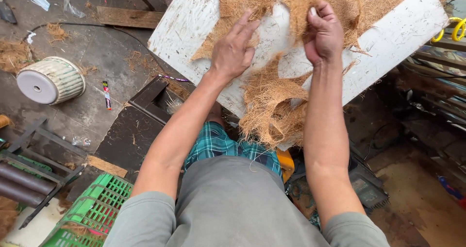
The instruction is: The person tears and fluffs coconut fiber by hand on a white board, then uses a spray gun to apply liquid to the material. The person handles the fiber repeatedly, spreading and compressing it before spraying.
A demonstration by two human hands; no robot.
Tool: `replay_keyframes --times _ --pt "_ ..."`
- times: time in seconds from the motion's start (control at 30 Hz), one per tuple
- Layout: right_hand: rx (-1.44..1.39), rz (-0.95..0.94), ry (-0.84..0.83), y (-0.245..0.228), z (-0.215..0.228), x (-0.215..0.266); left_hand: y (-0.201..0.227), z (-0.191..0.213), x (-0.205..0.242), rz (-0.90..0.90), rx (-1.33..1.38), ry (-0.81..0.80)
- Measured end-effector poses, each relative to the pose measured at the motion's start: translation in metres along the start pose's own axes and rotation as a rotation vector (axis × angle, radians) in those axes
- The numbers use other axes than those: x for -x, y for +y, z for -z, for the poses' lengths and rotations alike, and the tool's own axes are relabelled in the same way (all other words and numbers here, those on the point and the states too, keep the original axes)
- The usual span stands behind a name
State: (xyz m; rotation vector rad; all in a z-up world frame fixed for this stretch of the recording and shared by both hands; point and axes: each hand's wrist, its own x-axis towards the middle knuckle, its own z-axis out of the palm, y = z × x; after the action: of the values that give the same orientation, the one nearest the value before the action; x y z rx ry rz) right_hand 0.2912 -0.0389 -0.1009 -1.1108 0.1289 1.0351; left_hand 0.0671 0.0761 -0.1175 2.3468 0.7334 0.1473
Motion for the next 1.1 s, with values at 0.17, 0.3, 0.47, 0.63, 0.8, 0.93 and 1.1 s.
replay_keyframes --times 0.17,0.3,0.47,0.63,0.8,0.93,1.1 --pt "0.200 -0.022 0.001 -0.039 -0.017 0.043 0.005 0.073 0.034 0.344 0.527 -0.029" --pt "0.338 0.013 -0.029 -0.022 -0.038 0.080 -0.027 0.093 0.085 0.751 0.940 0.179" --pt "0.242 -0.065 0.012 0.086 -0.060 0.112 -0.093 0.044 0.165 0.715 0.940 0.203" --pt "0.223 -0.134 0.097 0.171 -0.085 0.124 -0.060 0.072 0.168 0.821 0.970 0.202" --pt "0.306 -0.231 0.102 0.211 -0.094 0.118 -0.055 0.086 0.166 0.703 0.978 0.194" --pt "0.354 -0.257 0.049 0.224 -0.092 0.114 -0.055 0.097 0.161 0.691 0.933 0.213" --pt "0.387 -0.346 0.030 0.215 -0.114 0.123 -0.066 0.103 0.164 0.670 0.728 0.130"
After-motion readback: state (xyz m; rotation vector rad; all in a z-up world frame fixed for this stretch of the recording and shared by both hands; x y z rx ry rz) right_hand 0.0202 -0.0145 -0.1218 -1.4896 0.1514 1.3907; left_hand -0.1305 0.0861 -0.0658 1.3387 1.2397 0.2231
